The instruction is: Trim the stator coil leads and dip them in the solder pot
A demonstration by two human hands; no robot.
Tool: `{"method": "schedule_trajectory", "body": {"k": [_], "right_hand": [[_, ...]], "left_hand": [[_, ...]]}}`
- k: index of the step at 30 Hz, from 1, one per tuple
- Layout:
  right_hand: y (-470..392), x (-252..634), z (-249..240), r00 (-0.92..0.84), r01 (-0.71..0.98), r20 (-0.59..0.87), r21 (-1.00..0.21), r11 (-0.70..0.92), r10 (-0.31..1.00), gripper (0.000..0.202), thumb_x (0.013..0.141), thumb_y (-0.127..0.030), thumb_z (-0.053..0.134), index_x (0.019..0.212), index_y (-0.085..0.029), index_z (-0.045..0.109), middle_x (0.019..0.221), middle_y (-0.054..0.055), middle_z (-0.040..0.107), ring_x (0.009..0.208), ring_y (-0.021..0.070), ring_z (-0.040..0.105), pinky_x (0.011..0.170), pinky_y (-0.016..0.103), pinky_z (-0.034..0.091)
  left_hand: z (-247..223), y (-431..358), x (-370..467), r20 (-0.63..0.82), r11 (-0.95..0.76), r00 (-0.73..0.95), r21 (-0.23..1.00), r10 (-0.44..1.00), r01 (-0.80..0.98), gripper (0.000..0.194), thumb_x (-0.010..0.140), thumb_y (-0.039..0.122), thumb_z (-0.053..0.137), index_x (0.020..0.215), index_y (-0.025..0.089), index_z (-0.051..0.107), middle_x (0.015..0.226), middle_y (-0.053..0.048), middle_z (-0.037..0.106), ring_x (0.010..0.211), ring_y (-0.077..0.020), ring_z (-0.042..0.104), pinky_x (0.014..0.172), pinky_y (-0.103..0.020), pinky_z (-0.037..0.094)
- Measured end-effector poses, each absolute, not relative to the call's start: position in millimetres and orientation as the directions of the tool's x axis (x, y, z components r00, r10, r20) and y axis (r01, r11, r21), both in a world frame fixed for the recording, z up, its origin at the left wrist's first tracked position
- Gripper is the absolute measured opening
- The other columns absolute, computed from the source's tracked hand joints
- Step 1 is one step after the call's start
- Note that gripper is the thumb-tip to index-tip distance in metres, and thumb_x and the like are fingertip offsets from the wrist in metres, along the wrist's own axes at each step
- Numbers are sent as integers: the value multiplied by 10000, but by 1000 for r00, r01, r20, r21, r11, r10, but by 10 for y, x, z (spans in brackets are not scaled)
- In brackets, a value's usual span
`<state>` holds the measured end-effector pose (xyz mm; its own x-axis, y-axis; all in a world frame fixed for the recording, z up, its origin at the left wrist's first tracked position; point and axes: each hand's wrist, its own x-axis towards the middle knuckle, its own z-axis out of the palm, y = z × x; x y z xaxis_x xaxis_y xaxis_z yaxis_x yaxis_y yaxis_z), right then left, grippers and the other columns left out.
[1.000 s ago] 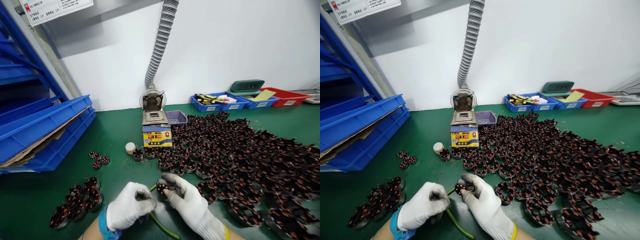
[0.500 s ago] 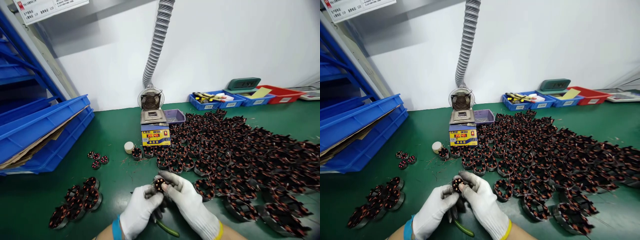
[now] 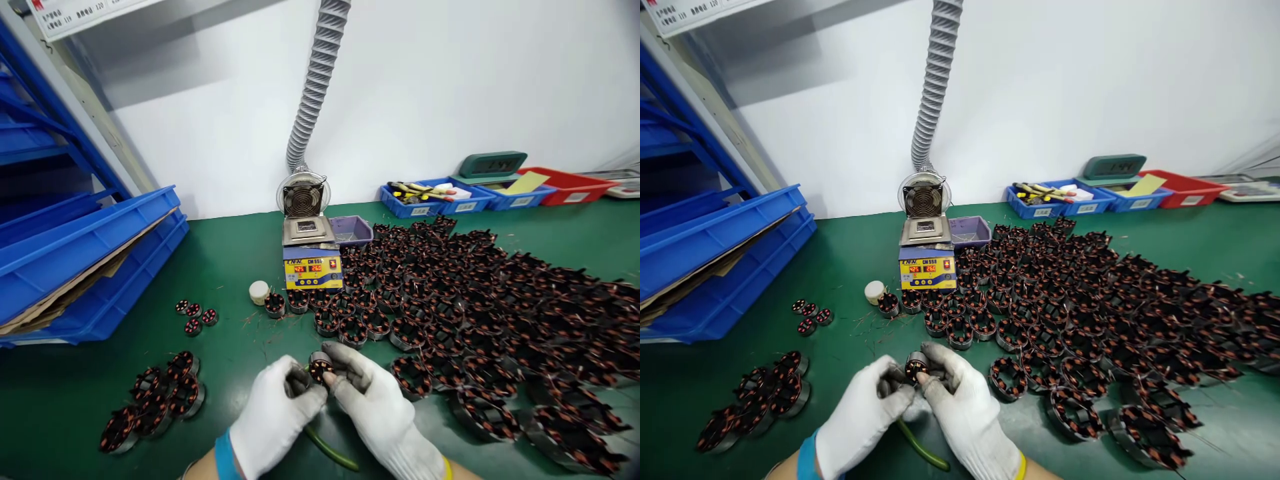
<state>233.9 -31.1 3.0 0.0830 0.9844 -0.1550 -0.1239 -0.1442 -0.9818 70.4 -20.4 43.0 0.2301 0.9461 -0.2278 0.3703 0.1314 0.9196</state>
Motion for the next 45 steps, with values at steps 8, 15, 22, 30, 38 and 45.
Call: {"method": "schedule_trajectory", "body": {"k": [8, 15, 22, 30, 38, 45], "right_hand": [[-291, 2340, 14, 108, -25, -93, -996, -91, 990, 510, 696, -424, 699, 1139, -171, 701, 1103, 138, 741, 1015, 306, 702, 928, 442, 571], [-321, 2349, -4, 110, 122, -46, -991, -60, 993, 456, 691, -399, 663, 1093, -195, 735, 1096, 125, 742, 978, 306, 713, 931, 462, 569], [-305, 2400, 18, 135, 110, -52, -992, -67, 990, 468, 702, -423, 657, 1100, -187, 724, 1072, 124, 749, 951, 291, 721, 883, 418, 595], [-336, 2433, 46, 111, 211, -40, -975, -63, 993, 426, 701, -400, 680, 1079, -213, 741, 1074, 104, 755, 955, 291, 724, 894, 420, 591], [500, 2795, 1037, 97, 692, 326, -701, 172, 941, 362, 841, -378, 584, 1160, -253, 702, 1146, 63, 735, 1050, 277, 690, 933, 402, 558], [1991, 2646, 1809, -26, 999, 256, -11, 30, 966, 384, 941, -366, 506, 1298, -266, 605, 1252, 114, 657, 1096, 331, 637, 877, 443, 523]], "left_hand": [[555, -264, 609, -2, -15, 51, 944, 999, 331, 291, 833, 427, 570, 668, 190, 535, 628, 14, 487, 598, -142, 449, 568, -252, 375], [477, -219, 655, 38, -174, 268, 844, 963, 507, 232, 834, 298, 525, 627, 210, 469, 623, 1, 525, 621, -156, 486, 602, -268, 370], [668, -305, 551, 92, -228, 299, 857, 950, 462, 187, 765, 259, 536, 601, 216, 457, 593, 14, 492, 567, -137, 457, 567, -251, 366], [449, -255, 659, 89, -254, 282, 738, 955, 625, 235, 823, 265, 482, 597, 209, 448, 593, -2, 547, 579, -137, 513, 562, -238, 370], [127, -295, 589, 194, -608, 593, 453, 781, 652, 104, 778, 240, 659, 868, 250, 711, 767, -38, 719, 702, -210, 669, 644, -287, 460], [-192, -72, 742, 68, -756, 758, 167, 649, 633, 85, 858, 236, 669, 816, 274, 733, 676, -21, 697, 624, -186, 624, 506, -295, 282]]}}
